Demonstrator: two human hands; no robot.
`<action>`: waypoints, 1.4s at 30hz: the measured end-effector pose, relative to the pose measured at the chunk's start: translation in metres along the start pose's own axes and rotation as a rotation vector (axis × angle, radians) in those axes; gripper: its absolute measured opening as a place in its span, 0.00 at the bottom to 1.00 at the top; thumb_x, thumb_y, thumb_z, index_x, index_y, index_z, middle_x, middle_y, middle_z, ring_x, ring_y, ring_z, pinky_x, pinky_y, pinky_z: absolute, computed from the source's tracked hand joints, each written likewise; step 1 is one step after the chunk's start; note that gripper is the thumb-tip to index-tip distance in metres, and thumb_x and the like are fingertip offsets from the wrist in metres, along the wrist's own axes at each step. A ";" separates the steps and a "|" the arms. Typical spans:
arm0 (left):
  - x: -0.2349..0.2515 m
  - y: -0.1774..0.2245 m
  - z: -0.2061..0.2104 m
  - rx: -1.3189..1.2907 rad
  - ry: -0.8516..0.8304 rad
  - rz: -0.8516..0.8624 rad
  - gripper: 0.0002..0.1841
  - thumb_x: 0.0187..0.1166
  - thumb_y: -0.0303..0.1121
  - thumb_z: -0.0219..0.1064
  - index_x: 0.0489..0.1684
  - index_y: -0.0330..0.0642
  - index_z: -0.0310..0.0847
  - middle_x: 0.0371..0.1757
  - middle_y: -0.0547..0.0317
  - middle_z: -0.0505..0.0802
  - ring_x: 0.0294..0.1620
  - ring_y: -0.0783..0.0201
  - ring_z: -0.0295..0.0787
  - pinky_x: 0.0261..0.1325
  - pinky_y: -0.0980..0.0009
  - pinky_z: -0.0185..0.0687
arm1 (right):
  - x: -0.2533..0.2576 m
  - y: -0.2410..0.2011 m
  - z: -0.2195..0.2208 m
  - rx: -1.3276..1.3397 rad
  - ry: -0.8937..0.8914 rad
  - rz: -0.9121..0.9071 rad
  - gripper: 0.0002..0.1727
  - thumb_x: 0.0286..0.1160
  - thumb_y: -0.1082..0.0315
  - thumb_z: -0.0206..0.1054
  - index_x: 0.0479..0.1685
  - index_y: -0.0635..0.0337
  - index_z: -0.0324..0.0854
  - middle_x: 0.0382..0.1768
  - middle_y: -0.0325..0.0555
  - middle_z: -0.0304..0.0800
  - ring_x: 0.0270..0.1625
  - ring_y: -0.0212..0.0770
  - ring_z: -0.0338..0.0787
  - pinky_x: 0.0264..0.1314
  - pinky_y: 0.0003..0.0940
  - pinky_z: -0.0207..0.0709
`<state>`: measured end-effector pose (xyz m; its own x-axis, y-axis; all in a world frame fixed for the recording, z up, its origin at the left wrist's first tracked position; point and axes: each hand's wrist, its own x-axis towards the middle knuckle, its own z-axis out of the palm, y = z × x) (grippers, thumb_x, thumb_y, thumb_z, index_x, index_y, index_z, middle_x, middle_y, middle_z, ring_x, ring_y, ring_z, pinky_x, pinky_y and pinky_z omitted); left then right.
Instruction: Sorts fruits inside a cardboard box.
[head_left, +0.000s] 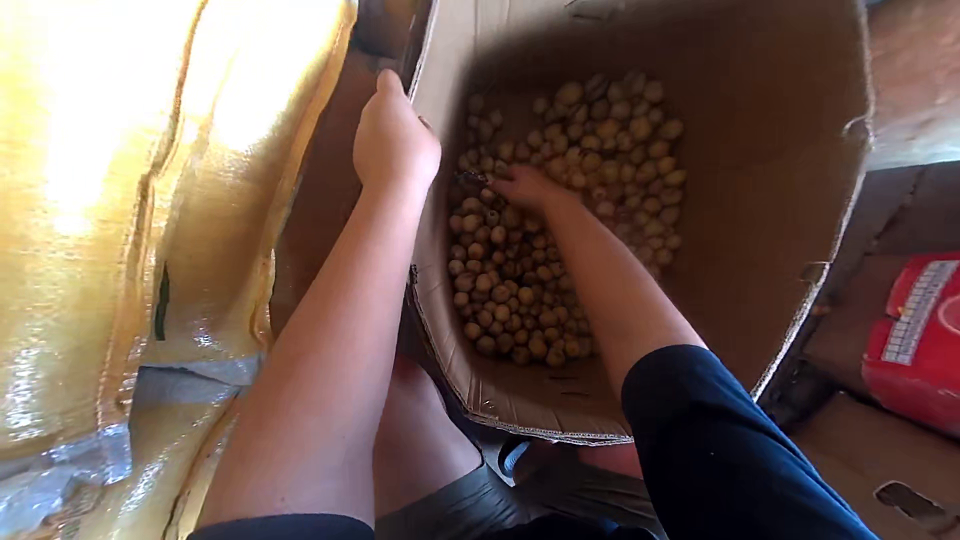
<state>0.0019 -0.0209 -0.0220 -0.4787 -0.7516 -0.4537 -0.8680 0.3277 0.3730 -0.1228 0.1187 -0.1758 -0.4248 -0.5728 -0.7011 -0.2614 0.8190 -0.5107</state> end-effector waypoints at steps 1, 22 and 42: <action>0.000 0.000 -0.001 0.002 -0.004 0.001 0.27 0.84 0.29 0.63 0.82 0.38 0.64 0.70 0.38 0.87 0.73 0.44 0.85 0.70 0.43 0.81 | 0.006 0.001 0.010 -0.005 -0.026 0.024 0.42 0.85 0.38 0.59 0.87 0.62 0.67 0.80 0.66 0.74 0.84 0.63 0.72 0.85 0.68 0.60; 0.006 -0.002 -0.001 0.005 -0.031 0.019 0.29 0.83 0.31 0.63 0.85 0.46 0.63 0.72 0.47 0.87 0.74 0.53 0.85 0.71 0.50 0.81 | 0.024 -0.022 0.032 -0.008 0.027 0.042 0.47 0.69 0.34 0.73 0.86 0.51 0.70 0.81 0.61 0.74 0.84 0.61 0.71 0.84 0.67 0.61; 0.007 -0.003 0.000 -0.006 -0.045 0.031 0.28 0.84 0.31 0.62 0.85 0.46 0.65 0.73 0.49 0.86 0.75 0.54 0.84 0.72 0.50 0.81 | -0.044 0.005 -0.046 -0.400 0.252 0.077 0.24 0.88 0.59 0.60 0.72 0.67 0.79 0.76 0.70 0.75 0.81 0.68 0.73 0.79 0.71 0.63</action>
<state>0.0008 -0.0276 -0.0261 -0.5109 -0.7147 -0.4777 -0.8520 0.3469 0.3921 -0.1456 0.1495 -0.1247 -0.6400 -0.5245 -0.5614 -0.5131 0.8357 -0.1958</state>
